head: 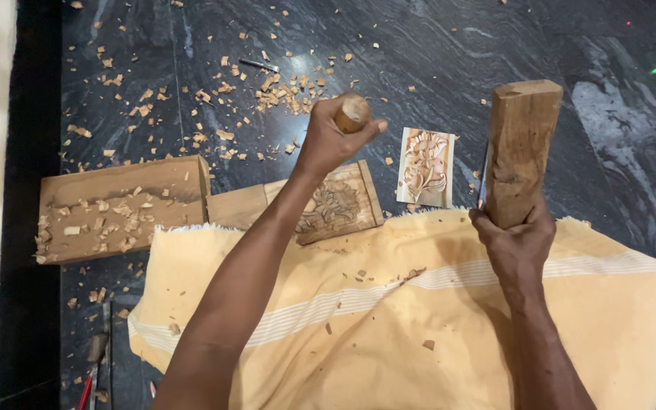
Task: The person is carving a floral design into a rectangular wooden board using a chisel and a wooden mallet. They repeatedly strike the chisel to remove wood shavings and refine the pattern.
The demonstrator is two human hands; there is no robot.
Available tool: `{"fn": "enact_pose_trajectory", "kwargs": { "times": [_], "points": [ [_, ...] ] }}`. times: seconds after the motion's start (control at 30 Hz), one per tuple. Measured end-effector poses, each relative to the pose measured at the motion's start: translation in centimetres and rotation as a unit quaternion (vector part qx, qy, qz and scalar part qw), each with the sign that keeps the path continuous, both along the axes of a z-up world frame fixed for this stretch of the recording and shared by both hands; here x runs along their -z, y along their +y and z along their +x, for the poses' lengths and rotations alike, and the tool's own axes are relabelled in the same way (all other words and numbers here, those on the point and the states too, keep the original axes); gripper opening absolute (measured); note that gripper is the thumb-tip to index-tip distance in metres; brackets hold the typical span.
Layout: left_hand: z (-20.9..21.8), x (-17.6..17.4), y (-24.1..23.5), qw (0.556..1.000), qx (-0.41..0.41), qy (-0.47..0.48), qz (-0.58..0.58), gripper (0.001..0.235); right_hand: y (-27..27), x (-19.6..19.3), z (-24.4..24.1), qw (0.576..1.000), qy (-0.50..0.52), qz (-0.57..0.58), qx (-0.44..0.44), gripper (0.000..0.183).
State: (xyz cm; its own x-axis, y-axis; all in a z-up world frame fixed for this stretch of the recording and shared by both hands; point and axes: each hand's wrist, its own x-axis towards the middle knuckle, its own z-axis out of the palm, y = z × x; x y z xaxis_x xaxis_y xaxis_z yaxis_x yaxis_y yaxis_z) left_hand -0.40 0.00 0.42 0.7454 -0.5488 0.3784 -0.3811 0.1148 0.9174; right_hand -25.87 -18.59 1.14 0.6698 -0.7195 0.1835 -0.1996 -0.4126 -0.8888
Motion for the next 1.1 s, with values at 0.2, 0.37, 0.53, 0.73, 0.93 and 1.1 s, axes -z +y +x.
{"fn": "enact_pose_trajectory", "kwargs": {
  "times": [0.2, 0.37, 0.53, 0.73, 0.93, 1.1],
  "points": [
    [-0.3, 0.3, -0.6, 0.999, 0.018, 0.003, 0.036, 0.025, 0.0, 0.0, 0.0, 1.0, 0.002, 0.012, -0.004, 0.048],
    [-0.8, 0.2, -0.7, 0.999, 0.017, 0.007, 0.036, 0.026, 0.0, 0.1, 0.1, 0.999, -0.024, 0.033, -0.023, 0.051],
    [-0.9, -0.4, -0.7, 0.998, 0.001, 0.038, 0.054, 0.028, 0.7, -1.0, 0.7, 0.999, -0.023, 0.014, -0.03, 0.05],
    [-0.5, -0.3, -0.5, 0.999, -0.027, 0.033, 0.016, 0.02, -1.0, -8.1, 3.8, 0.98, -0.185, -0.053, -0.038, 0.008],
    [-0.7, 0.9, -1.6, 1.0, -0.002, 0.014, 0.026, 0.017, -2.9, -9.1, 12.0, 0.984, -0.169, -0.045, -0.026, 0.006],
    [-0.7, 2.4, -2.3, 0.999, -0.018, -0.031, 0.041, 0.028, -2.2, -2.6, 9.6, 0.95, 0.126, -0.238, -0.157, 0.049]
  ]
}}
